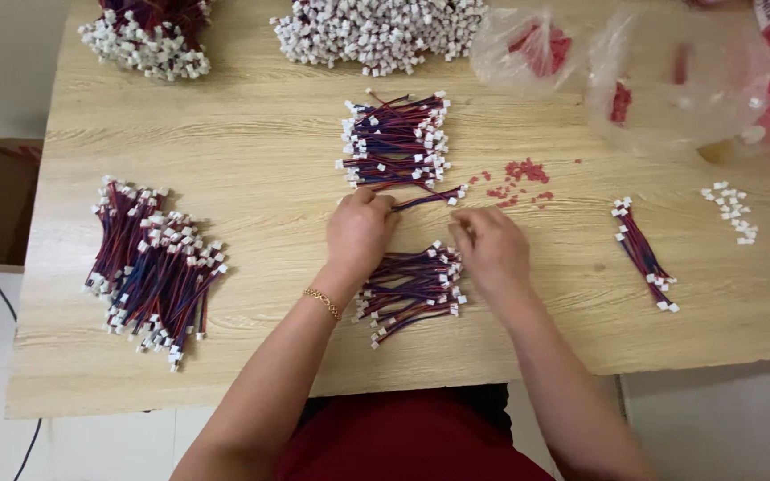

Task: Sorting and stacking small electronic wire harnesses on a table

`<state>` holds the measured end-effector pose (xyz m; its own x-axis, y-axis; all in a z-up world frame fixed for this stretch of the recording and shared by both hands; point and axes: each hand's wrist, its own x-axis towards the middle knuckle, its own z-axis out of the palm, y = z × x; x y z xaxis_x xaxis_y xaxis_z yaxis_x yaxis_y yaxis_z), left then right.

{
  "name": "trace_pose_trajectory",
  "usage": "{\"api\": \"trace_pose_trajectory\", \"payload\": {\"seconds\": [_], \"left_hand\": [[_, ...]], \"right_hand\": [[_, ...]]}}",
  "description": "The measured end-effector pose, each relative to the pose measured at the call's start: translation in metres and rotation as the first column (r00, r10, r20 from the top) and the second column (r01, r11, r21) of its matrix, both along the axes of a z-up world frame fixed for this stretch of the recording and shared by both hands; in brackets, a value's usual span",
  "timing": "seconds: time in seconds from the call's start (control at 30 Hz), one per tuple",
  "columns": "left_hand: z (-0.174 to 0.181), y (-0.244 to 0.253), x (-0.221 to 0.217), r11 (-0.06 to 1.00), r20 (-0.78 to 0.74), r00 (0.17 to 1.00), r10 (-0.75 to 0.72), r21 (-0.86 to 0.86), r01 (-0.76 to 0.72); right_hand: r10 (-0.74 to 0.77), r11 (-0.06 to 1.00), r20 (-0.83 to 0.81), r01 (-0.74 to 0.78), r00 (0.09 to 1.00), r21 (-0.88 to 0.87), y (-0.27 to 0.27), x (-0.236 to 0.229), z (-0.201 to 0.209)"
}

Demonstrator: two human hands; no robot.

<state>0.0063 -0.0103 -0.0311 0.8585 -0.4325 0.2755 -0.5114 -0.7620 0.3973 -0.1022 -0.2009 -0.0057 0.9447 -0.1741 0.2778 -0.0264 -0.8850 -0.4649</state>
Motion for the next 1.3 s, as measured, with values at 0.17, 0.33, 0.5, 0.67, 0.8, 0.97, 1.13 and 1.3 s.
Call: {"api": "trace_pose_trajectory", "payload": {"seconds": [0.17, 0.33, 0.5, 0.67, 0.8, 0.97, 1.13, 1.3], "left_hand": [[-0.001, 0.004, 0.002, 0.999, -0.03, 1.0, 0.003, -0.051, -0.004], [-0.006, 0.017, 0.008, 0.999, -0.003, 1.0, 0.009, -0.054, -0.009], [-0.002, 0.024, 0.005, 0.989, -0.036, 0.999, -0.025, -0.148, 0.02], [0.012, 0.037, -0.001, 0.977, -0.047, 0.997, -0.059, -0.206, 0.048], [0.02, 0.051, -0.009, 0.97, -0.07, 0.997, -0.021, -0.244, 0.003], [0.017, 0.055, -0.013, 0.974, -0.01, 1.0, 0.001, -0.226, -0.003], [0.036, 0.053, -0.018, 0.938, -0.087, 0.996, -0.018, -0.348, -0.014], [0.042, 0.052, -0.022, 0.825, -0.262, 0.965, -0.025, -0.55, -0.128]], "right_hand": [[0.028, 1.0, -0.037, -0.029, 0.999, -0.004, -0.011, 0.025, 0.007], [0.02, 0.996, -0.063, -0.026, 0.998, -0.091, -0.002, 0.04, 0.009], [-0.065, 0.989, -0.066, 0.055, 0.996, -0.139, 0.001, 0.052, 0.014], [-0.131, 0.991, -0.013, 0.131, 0.991, 0.023, -0.037, 0.06, 0.008], [-0.219, 0.973, 0.041, 0.215, 0.975, 0.079, -0.072, 0.038, -0.003], [-0.304, 0.952, -0.095, 0.304, 0.948, -0.015, -0.058, 0.016, 0.012], [-0.191, 0.971, 0.037, 0.195, 0.981, -0.142, -0.073, 0.027, -0.037], [-0.139, 0.969, 0.156, 0.166, 0.978, -0.182, -0.058, 0.035, -0.021]]}}
